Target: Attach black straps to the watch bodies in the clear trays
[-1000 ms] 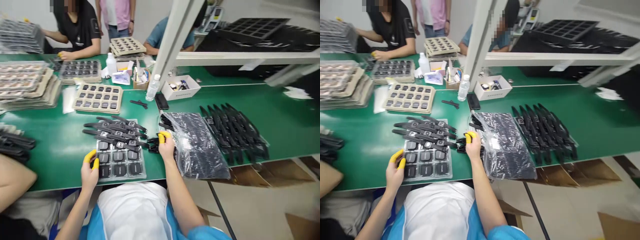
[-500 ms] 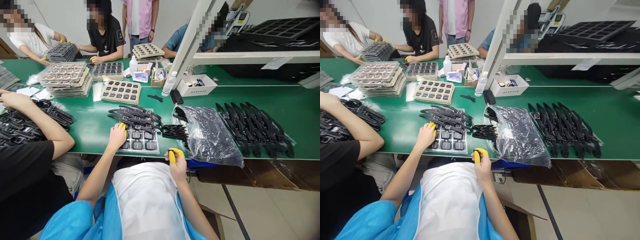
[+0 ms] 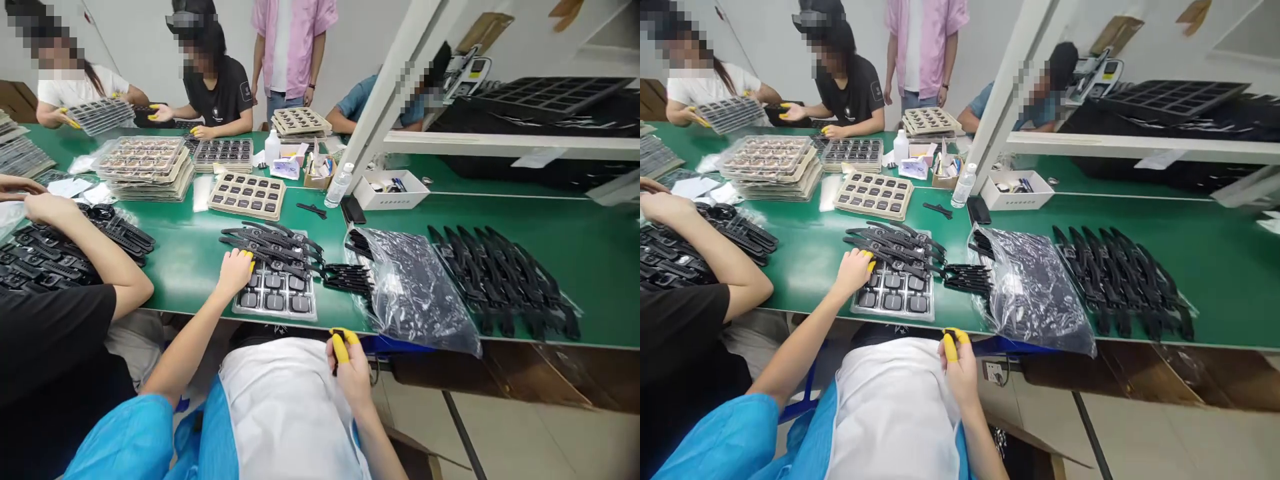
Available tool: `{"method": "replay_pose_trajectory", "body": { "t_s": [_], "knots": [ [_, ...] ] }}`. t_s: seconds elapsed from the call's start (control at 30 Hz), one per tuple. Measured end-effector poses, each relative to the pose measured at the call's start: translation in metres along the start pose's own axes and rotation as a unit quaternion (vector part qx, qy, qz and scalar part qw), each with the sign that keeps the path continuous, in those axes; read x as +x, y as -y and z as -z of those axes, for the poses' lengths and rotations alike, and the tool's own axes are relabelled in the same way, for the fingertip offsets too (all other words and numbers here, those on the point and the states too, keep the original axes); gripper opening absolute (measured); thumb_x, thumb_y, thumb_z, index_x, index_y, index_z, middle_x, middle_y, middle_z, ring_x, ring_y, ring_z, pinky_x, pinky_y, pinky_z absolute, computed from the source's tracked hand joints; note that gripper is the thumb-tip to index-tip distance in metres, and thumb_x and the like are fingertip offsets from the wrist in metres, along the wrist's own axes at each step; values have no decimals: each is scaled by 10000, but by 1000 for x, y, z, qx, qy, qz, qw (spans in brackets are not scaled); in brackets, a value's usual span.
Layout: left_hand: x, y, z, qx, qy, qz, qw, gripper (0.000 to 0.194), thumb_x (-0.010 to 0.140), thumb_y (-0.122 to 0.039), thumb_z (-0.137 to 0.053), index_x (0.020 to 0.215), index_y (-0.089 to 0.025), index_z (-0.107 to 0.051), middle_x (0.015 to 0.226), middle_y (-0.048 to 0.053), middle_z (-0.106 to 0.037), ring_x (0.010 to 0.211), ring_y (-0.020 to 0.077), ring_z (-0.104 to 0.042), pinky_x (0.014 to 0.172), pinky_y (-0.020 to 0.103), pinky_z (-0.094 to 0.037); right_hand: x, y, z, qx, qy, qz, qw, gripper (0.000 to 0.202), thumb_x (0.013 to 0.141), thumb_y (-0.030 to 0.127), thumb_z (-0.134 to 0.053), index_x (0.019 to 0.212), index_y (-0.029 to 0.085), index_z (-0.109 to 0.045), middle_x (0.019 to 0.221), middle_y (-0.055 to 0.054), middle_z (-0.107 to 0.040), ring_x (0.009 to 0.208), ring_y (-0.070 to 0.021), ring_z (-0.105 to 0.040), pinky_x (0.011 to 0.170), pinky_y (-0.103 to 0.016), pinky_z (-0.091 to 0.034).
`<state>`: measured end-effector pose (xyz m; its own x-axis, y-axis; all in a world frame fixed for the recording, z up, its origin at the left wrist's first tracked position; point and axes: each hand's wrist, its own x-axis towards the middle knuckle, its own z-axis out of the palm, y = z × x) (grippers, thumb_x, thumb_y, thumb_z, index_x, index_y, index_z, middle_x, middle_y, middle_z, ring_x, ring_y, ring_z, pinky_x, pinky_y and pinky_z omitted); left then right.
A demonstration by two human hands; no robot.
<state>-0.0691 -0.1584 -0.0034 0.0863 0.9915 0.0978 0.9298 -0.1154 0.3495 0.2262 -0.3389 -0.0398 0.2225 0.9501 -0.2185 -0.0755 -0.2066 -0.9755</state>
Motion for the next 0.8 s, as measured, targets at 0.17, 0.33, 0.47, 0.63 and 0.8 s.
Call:
{"method": "replay_pose_trajectory", "body": {
  "t_s": [0.17, 0.33, 0.47, 0.63, 0.8],
  "knots": [
    [-42, -16, -22, -365, 40, 110, 924, 169, 1072, -295, -441, 1200, -209, -509, 1032, 82, -732, 799, 181, -671, 794, 326, -533, 21, 22, -50, 42, 152, -144, 977, 553, 848, 744, -728, 1010, 232, -595, 702, 29, -626, 496, -121, -501, 442, -249, -407],
    [-67, -42, -33, -441, 127, 11, 889, 241, 1015, -252, -500, 1247, -206, -545, 1167, 109, -730, 985, 199, -704, 897, 355, -579, 57, 51, -91, 44, 302, -198, 932, 588, 864, 795, -671, 984, 225, -587, 662, 30, -625, 478, -108, -496, 455, -241, -403],
    [-48, -33, -21, -373, 129, -158, 905, 493, 934, -126, -468, 1415, -193, -549, 1308, 148, -700, 1214, 261, -666, 1051, 434, -564, 86, 61, -106, 22, 360, -220, 906, 553, 902, 765, -653, 956, 221, -572, 619, 42, -616, 460, -94, -472, 473, -234, -406],
    [-26, -11, -9, -376, 113, -185, 901, 537, 935, -77, -433, 1441, -203, -560, 1291, 143, -718, 1182, 258, -678, 1039, 425, -574, 107, 57, -117, 41, 364, -291, 884, 585, 869, 784, -675, 923, 208, -583, 552, 55, -589, 400, -79, -397, 410, -216, -318],
    [-23, -1, -8, -383, 96, -174, 902, 497, 944, -72, -448, 1406, -195, -581, 1284, 140, -724, 1179, 249, -682, 1055, 415, -574, 110, 50, -130, 52, 316, -290, 902, 584, 862, 772, -694, 822, 201, -579, 522, 59, -533, 414, -68, -340, 407, -206, -279]
  ]
}}
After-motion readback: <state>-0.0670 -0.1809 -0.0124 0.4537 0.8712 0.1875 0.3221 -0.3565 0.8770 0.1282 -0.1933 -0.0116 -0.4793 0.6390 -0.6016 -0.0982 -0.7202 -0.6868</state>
